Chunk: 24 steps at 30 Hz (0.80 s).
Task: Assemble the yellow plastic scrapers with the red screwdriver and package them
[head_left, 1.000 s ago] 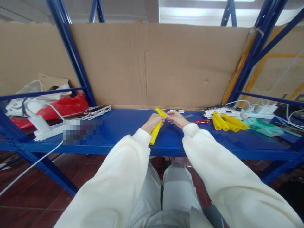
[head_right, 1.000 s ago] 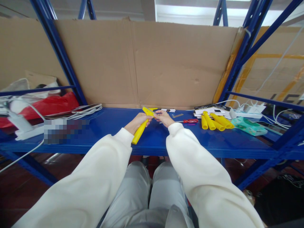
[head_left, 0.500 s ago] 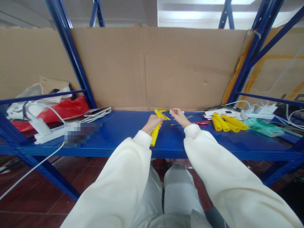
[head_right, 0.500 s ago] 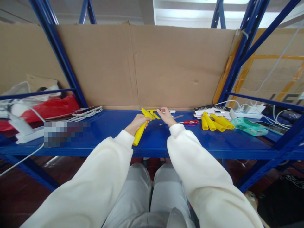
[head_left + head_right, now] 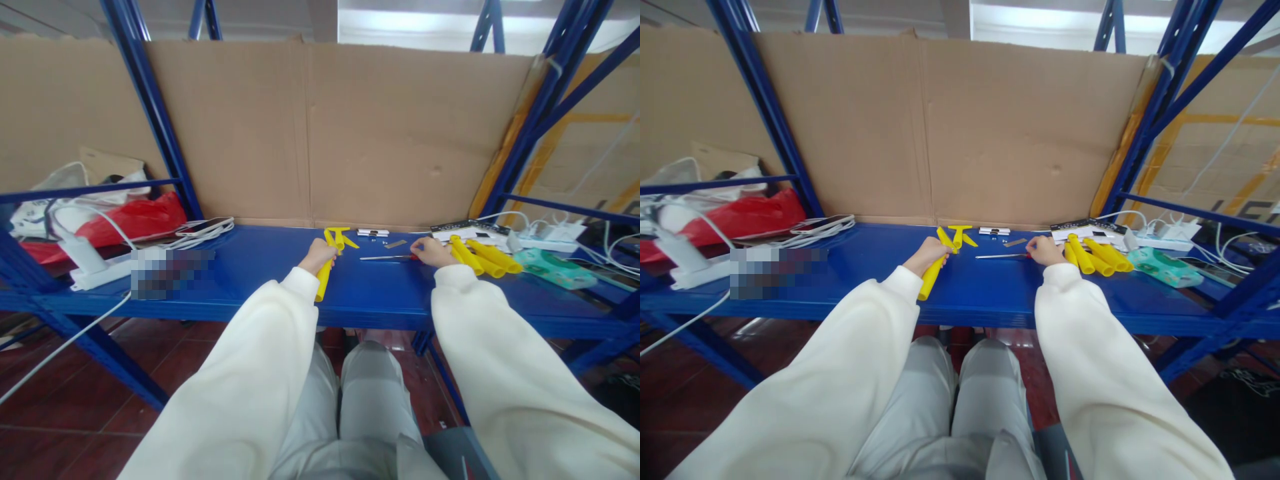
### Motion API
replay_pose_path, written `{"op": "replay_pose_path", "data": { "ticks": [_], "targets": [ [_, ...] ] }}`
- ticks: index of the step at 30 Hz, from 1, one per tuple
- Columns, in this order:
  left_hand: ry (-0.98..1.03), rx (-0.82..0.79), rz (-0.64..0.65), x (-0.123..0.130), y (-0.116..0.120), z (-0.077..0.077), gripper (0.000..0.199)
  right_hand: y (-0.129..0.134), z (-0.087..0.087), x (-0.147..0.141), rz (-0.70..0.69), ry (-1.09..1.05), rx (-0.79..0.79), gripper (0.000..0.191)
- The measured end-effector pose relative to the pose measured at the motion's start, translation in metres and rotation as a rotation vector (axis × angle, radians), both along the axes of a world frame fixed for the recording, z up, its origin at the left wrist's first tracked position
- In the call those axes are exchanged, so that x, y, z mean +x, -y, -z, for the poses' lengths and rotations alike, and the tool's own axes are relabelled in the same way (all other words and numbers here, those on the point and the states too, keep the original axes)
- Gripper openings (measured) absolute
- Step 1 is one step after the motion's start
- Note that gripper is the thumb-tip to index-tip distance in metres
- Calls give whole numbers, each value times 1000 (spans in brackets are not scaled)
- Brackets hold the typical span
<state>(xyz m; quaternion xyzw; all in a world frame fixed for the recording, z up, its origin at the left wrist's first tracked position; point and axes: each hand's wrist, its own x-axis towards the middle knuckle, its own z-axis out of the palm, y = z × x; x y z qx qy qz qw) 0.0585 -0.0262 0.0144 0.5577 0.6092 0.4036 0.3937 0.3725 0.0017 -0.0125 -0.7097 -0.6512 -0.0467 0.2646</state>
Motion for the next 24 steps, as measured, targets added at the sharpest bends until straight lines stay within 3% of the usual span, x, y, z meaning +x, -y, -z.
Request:
{"op": "replay_pose_path", "data": {
  "ticks": [4,13,24],
  "targets": [
    [-2,-11,-13,-1,-1,0,28,0,7,16,-70,-23,-120,7],
    [-7,-16,-32,0,-7,2,27,3,10,17,-99,-54,-157,7],
    [-22,15,-5,-2,-8,5,29,9,4,3,-196,-38,-67,11]
  ]
}}
